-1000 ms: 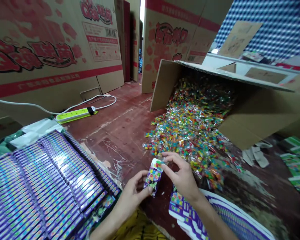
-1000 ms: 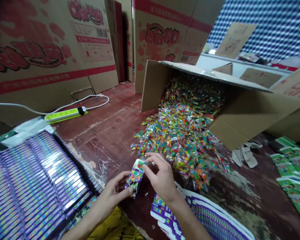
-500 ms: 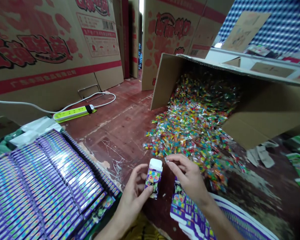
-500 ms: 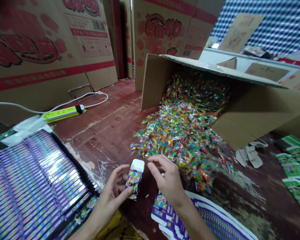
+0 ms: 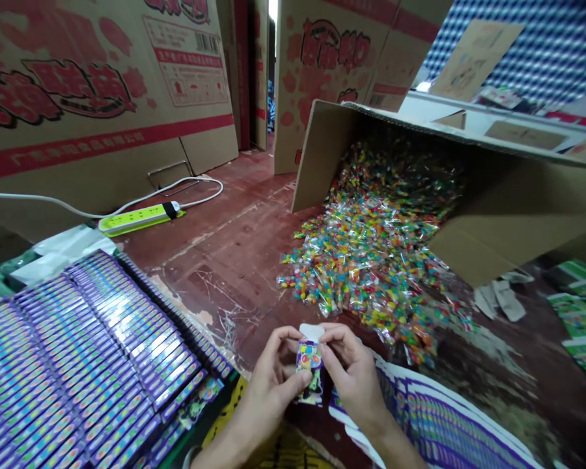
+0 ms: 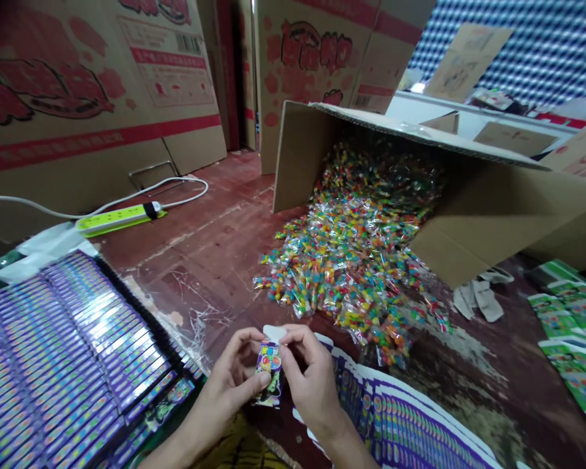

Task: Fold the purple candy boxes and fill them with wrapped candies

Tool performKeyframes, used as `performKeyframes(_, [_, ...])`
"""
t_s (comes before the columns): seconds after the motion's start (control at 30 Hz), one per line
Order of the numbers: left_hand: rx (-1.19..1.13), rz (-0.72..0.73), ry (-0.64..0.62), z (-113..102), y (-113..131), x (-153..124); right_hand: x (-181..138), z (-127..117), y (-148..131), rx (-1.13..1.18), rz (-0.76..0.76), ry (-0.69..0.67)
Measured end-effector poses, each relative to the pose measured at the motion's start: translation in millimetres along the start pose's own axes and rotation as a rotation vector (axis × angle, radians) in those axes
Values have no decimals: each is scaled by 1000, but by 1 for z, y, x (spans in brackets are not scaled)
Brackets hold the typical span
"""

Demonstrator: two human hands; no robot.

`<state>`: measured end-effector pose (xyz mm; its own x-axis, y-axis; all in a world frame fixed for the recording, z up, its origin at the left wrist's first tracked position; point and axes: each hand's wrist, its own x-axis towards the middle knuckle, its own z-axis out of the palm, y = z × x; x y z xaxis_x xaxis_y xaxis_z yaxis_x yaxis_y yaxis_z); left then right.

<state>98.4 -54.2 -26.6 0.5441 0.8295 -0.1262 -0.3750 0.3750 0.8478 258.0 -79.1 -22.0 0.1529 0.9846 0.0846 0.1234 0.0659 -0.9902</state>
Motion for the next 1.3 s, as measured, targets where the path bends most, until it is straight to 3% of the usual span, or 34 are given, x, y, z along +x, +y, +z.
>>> performKeyframes(0.1, [-21, -23, 30, 1, -1, -1, 0, -1, -2, 97, 38, 21])
performKeyframes(0.23, [55, -31, 36, 1, -4, -8, 3, -6, -10, 122, 83, -55])
performKeyframes(0.33, [181, -15, 36, 0, -3, -13, 7, -11, -18, 116, 212, -103])
performKeyframes(0.57, [289, -30, -41, 2, 2, -16, 17, -24, -23, 89, 303, -200])
performKeyframes(0.77, [307, -5, -13, 0, 4, -14, 5, -23, -30, -212, 67, -154])
performKeyframes(0.87, [199, 14, 1, -2, 7, -9, -7, -20, -32, -321, -13, -238])
performKeyframes(1.07, [108, 12, 26, -3, 11, 0, -14, -6, -15, -695, -258, -233])
performKeyframes(1.2, [290, 28, -5, -17, 22, 3, -5, 7, -8, -698, -281, -232])
performKeyframes(1.3, [726, 111, 83, -45, 48, 9, 3, -2, -15, -691, -247, -238])
